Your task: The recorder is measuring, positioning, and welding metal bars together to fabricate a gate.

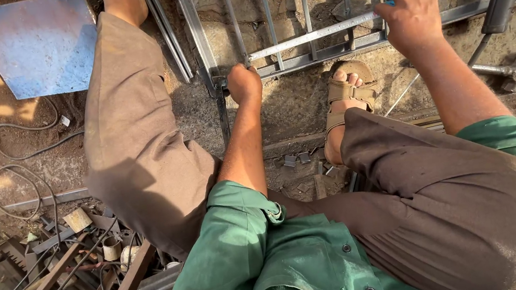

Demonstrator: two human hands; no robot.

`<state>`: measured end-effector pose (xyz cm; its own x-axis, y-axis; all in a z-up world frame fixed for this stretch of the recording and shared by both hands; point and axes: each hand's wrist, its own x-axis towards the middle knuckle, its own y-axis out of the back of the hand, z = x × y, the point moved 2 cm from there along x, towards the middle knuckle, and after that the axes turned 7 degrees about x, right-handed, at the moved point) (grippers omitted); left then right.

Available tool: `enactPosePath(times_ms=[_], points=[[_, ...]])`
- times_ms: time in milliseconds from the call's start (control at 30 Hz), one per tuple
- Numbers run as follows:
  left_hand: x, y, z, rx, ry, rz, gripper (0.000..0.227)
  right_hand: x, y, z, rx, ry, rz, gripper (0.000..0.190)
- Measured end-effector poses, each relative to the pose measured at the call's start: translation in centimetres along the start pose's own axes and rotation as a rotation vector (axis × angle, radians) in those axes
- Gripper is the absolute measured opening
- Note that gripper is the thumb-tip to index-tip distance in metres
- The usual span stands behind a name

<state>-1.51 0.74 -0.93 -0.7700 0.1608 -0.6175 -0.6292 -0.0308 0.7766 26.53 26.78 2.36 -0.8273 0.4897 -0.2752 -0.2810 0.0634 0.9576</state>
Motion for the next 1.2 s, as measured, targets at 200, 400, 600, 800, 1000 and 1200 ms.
enactPosePath(times_ms=[200,400,600,800,1000,1200], points=[[0.8,-2.3,-0.3,0.079,-0.025,0.007,0.024,-1.6,-3.2,5.4,0.032,-0.059,0.04,0.043],[-1.6,-4.9,2.6,-0.261,-0.423,0.259,0.041,-5.4,-3.3,12.8,0.077,-0.104,0.017,0.044],[-4.8,-8.4,8.7,-0.169,-0.612,-0.048,0.031,-4.1,-1.5,12.3,-0.079,-0.092,-0.011,0.042],[-5.4,-12.4,11.9,-0.255,-0.732,-0.092,0.037,-4.9,-4.1,13.6,0.131,-0.16,-0.008,0.045],[-5.5,-14.6,14.4,-0.471,-0.422,-0.356,0.041,-4.1,-5.2,14.2,0.152,-0.202,-0.174,0.053],[-3.9,-18.6,14.7,-0.269,-0.615,-0.179,0.021,-3.4,-4.2,11.4,0.128,-0.184,-0.186,0.054]])
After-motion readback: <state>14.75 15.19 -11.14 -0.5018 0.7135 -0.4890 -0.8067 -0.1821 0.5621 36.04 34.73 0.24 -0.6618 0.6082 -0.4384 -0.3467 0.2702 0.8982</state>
